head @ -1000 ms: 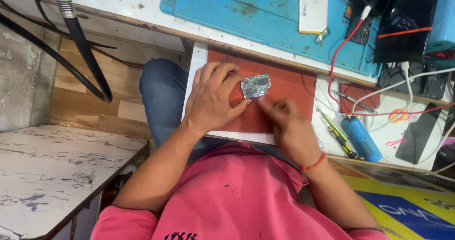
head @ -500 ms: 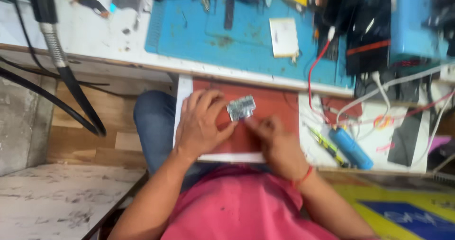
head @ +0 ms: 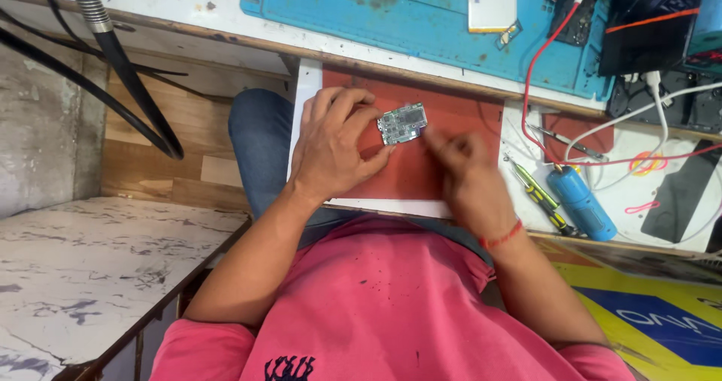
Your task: The person uses a small tool to scrape and clean the surface of a small electronic circuit board. They repeatedly rub the tool across the board's surface while holding it steady with their other hand.
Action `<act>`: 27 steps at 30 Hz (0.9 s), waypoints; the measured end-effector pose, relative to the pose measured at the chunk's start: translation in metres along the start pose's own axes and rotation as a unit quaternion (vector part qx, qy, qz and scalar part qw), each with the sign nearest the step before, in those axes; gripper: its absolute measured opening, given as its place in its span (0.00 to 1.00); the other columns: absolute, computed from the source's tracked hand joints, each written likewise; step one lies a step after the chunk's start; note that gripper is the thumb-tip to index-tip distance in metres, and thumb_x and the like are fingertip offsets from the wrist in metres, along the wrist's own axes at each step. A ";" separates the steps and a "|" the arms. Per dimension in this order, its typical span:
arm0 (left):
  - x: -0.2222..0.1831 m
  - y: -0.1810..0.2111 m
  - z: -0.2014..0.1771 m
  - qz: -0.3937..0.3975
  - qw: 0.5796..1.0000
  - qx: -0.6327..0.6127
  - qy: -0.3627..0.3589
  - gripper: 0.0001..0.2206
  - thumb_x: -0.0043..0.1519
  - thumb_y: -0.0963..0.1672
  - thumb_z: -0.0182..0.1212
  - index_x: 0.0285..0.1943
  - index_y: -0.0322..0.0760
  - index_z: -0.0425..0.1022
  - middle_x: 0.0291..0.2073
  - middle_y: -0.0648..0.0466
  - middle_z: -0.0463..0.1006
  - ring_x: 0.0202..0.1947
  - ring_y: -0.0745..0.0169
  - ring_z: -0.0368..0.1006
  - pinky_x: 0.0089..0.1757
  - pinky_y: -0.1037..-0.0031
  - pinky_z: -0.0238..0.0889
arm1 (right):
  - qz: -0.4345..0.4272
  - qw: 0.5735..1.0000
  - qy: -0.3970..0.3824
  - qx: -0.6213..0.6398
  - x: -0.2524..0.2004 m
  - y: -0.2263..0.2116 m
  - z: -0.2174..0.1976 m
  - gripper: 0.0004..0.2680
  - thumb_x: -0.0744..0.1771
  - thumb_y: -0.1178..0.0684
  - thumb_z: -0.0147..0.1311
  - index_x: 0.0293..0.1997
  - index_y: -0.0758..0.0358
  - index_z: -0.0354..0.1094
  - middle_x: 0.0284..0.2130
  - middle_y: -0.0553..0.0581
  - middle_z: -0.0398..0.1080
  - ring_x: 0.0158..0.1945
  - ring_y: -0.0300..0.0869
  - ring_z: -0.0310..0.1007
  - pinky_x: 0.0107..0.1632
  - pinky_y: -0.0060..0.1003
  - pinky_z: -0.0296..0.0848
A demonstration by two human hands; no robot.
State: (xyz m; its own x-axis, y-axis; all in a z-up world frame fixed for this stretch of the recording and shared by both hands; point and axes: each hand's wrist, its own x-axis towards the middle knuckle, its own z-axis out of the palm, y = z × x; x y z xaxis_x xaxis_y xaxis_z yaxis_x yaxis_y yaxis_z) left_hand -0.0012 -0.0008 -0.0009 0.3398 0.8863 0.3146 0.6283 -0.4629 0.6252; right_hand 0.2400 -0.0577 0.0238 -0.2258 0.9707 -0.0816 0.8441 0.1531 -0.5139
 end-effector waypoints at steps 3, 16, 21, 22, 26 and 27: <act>0.002 0.001 0.000 0.001 1.000 -0.002 0.002 0.21 0.50 0.49 0.77 0.49 0.36 0.79 0.54 0.52 0.73 0.57 0.48 0.65 0.56 0.56 0.57 | -0.041 0.998 -0.040 -0.021 0.005 0.000 -0.005 0.27 0.61 0.68 0.46 0.69 0.56 0.63 0.43 0.68 0.67 0.36 0.61 0.74 0.39 0.52 0.74; 0.001 0.003 0.003 -0.003 1.000 0.009 0.001 0.21 0.50 0.49 0.77 0.49 0.37 0.78 0.54 0.52 0.73 0.57 0.47 0.65 0.56 0.57 0.57 | -0.054 0.998 -0.007 -0.043 0.013 -0.005 -0.002 0.23 0.64 0.65 0.45 0.69 0.57 0.62 0.46 0.66 0.67 0.36 0.61 0.75 0.37 0.52 0.75; 0.011 0.003 -0.005 -0.010 0.999 0.000 0.030 0.22 0.50 0.49 0.76 0.48 0.36 0.76 0.58 0.47 0.70 0.58 0.46 0.64 0.57 0.56 0.57 | -0.013 0.999 -0.003 -0.048 0.015 -0.002 0.003 0.24 0.64 0.65 0.45 0.68 0.48 0.66 0.43 0.64 0.68 0.34 0.59 0.75 0.36 0.52 0.75; 0.006 0.005 -0.004 -0.013 1.000 0.010 0.025 0.21 0.50 0.49 0.76 0.48 0.37 0.77 0.57 0.48 0.70 0.58 0.46 0.64 0.56 0.56 0.57 | -0.026 0.999 -0.003 -0.042 0.011 -0.003 0.002 0.24 0.64 0.65 0.45 0.68 0.50 0.65 0.44 0.64 0.68 0.35 0.60 0.75 0.37 0.52 0.75; 0.001 0.004 -0.001 -0.010 1.000 0.026 0.007 0.20 0.49 0.49 0.76 0.46 0.38 0.77 0.56 0.50 0.72 0.59 0.46 0.64 0.56 0.56 0.56 | -0.049 0.996 -0.045 -0.059 0.010 -0.008 -0.003 0.23 0.63 0.64 0.47 0.67 0.49 0.66 0.44 0.63 0.68 0.34 0.59 0.75 0.35 0.52 0.75; 0.007 0.000 -0.002 -0.006 1.000 0.025 0.005 0.21 0.49 0.49 0.76 0.46 0.38 0.77 0.56 0.50 0.72 0.59 0.46 0.64 0.57 0.56 0.56 | -0.050 0.994 -0.065 -0.073 0.018 -0.008 -0.005 0.23 0.63 0.63 0.47 0.66 0.48 0.67 0.43 0.63 0.69 0.33 0.59 0.75 0.35 0.52 0.75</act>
State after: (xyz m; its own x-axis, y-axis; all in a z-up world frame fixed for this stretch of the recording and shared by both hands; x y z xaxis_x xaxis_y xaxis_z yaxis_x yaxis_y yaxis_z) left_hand 0.0000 0.0050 0.0026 0.3249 0.8918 0.3149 0.6663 -0.4522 0.5929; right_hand 0.2314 -0.0407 0.0304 -0.3649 0.9189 -0.1499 0.8736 0.2822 -0.3964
